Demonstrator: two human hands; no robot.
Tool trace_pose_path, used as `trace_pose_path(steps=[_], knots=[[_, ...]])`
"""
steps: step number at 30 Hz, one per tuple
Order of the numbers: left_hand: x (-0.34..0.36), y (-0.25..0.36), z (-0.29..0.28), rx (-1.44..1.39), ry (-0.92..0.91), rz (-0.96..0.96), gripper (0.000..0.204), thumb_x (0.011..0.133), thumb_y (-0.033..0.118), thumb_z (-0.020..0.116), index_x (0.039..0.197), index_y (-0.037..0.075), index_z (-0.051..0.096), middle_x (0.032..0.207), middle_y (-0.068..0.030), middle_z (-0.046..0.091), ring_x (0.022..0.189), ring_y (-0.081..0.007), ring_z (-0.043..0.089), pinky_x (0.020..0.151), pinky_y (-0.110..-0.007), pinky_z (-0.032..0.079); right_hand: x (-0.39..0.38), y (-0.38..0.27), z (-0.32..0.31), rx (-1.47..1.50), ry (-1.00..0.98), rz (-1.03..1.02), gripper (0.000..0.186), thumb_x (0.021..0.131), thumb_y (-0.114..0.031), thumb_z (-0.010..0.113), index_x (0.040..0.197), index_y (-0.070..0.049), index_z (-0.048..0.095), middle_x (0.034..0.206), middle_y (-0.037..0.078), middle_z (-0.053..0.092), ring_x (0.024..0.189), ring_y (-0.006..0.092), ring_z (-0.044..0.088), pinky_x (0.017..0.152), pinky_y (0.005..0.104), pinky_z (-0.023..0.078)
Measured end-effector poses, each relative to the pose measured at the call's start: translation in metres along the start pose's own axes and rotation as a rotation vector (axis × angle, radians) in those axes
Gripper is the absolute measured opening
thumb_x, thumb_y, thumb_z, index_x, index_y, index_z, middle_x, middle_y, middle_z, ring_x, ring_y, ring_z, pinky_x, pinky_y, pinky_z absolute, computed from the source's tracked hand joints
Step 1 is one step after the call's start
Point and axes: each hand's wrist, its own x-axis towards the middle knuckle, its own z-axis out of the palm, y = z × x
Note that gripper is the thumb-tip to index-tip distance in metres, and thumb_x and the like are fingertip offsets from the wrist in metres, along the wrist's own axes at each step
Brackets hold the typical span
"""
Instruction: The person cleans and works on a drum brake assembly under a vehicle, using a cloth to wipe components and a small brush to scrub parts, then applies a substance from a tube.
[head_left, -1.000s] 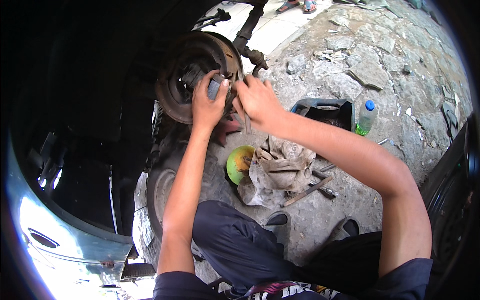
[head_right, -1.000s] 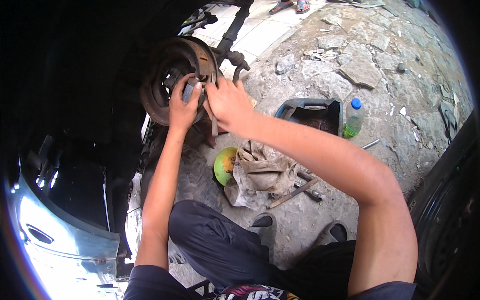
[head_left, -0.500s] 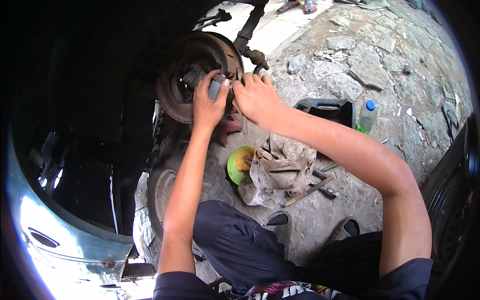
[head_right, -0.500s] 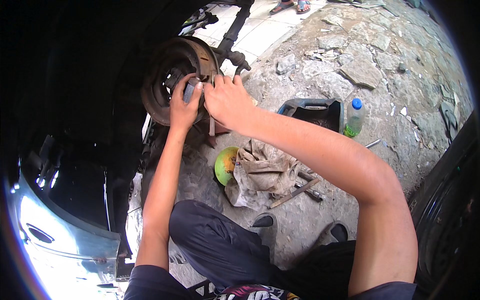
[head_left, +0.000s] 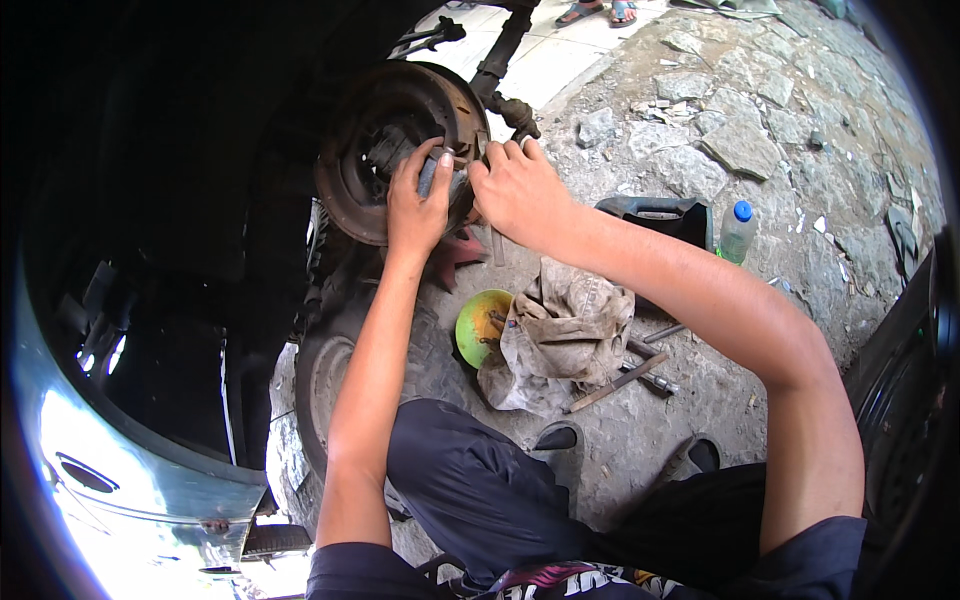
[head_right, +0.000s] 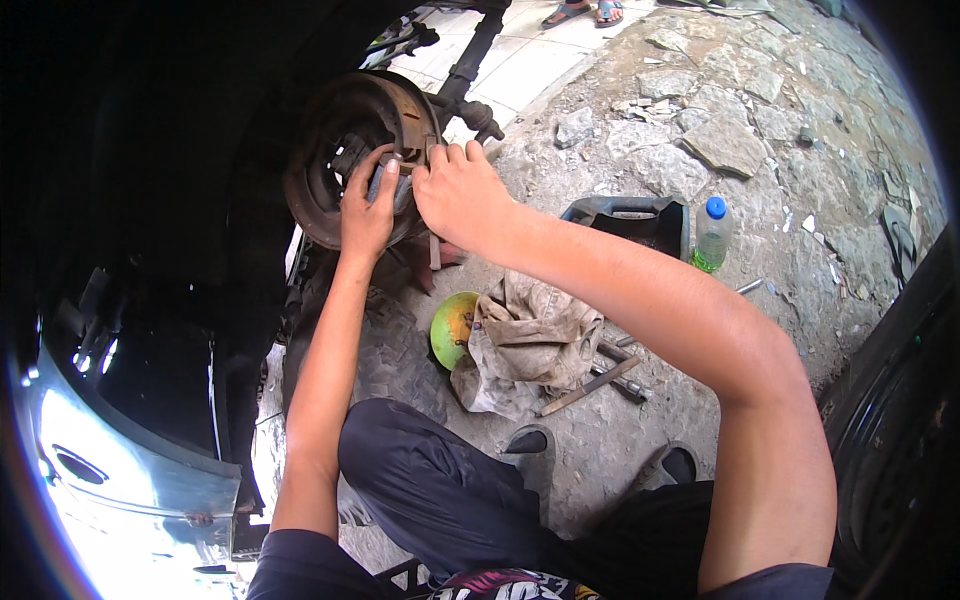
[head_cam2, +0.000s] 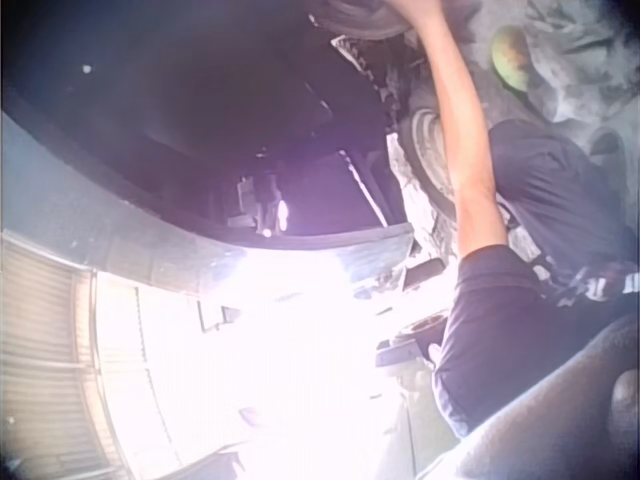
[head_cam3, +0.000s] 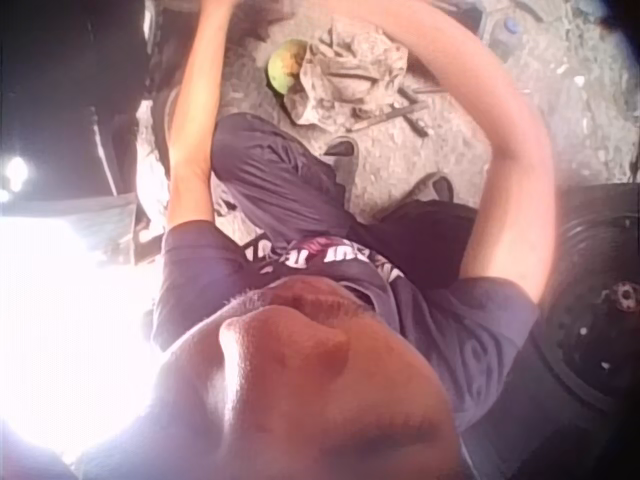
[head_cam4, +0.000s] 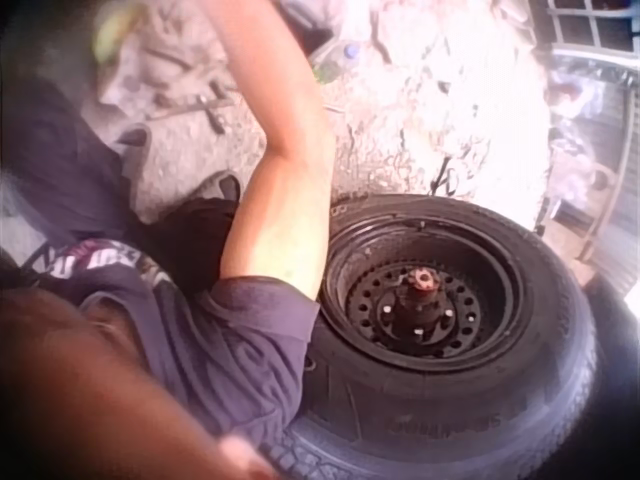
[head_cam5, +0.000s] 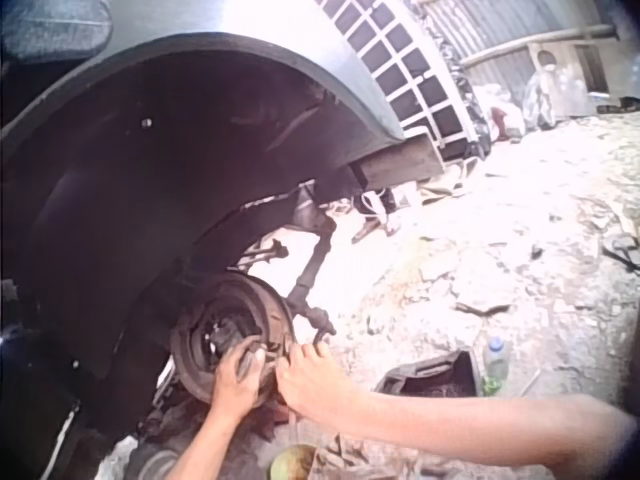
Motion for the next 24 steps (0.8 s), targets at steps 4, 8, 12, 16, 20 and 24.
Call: trace_pose_path(steps=[4,8,12,16,20,24], knots=[[0.000,-0.004,-0.004,-0.004,-0.002,-0.006,0.035,0.100,0.029,0.063,0.127,0.007,0.066,0.118,-0.0189,0.067,0.115,-0.0359,0.062,0.102,-0.041,0.045,-0.014,-0.009,-0.006,0.009,-0.052,-0.038,0.017,0.086,-0.017,0.058,0.091,-0.002,0.064,0.095,0.017,0.064,0.092,0.0322,0.064,0.082,0.0444,0.046],[0.001,-0.001,-0.004,0.000,-0.006,-0.018,0.034,0.100,0.027,0.063,0.126,0.005,0.066,0.119,-0.0192,0.067,0.115,-0.0358,0.062,0.101,-0.041,0.046,-0.027,-0.026,-0.003,0.045,-0.114,-0.027,0.015,0.084,-0.016,0.058,0.089,-0.003,0.064,0.093,0.016,0.063,0.092,0.0308,0.064,0.081,0.0426,0.046],[0.000,0.000,-0.003,-0.024,-0.012,-0.024,0.034,0.100,0.026,0.063,0.125,0.005,0.067,0.118,-0.0191,0.067,0.115,-0.0354,0.062,0.101,-0.040,0.046,-0.015,-0.017,-0.004,-0.003,-0.081,-0.025,0.015,0.085,-0.016,0.057,0.089,-0.003,0.064,0.092,0.016,0.063,0.091,0.0295,0.063,0.080,0.0410,0.045],[0.001,-0.001,-0.002,-0.029,-0.004,-0.016,0.033,0.100,0.026,0.063,0.125,0.005,0.067,0.117,-0.0188,0.068,0.115,-0.0347,0.063,0.101,-0.040,0.046,-0.017,-0.019,-0.004,-0.045,-0.088,-0.031,0.016,0.086,-0.018,0.056,0.088,-0.004,0.064,0.092,0.015,0.063,0.090,0.0291,0.063,0.080,0.0413,0.044],[0.000,-0.001,-0.005,-0.009,0.003,-0.020,0.033,0.099,0.026,0.064,0.125,0.005,0.067,0.117,-0.0187,0.068,0.114,-0.0345,0.063,0.101,-0.040,0.046,-0.025,-0.031,-0.005,-0.073,-0.110,-0.050,0.017,0.086,-0.018,0.056,0.087,-0.003,0.065,0.092,0.015,0.064,0.090,0.0285,0.062,0.081,0.0413,0.043],[0.001,-0.001,-0.004,-0.043,-0.008,-0.038,0.034,0.099,0.026,0.064,0.126,0.005,0.068,0.117,-0.0191,0.068,0.113,-0.0338,0.064,0.099,-0.039,0.047,-0.019,-0.028,-0.002,-0.121,-0.096,-0.058,0.018,0.087,-0.018,0.056,0.086,-0.003,0.065,0.092,0.015,0.064,0.090,0.0283,0.062,0.081,0.0409,0.043]])
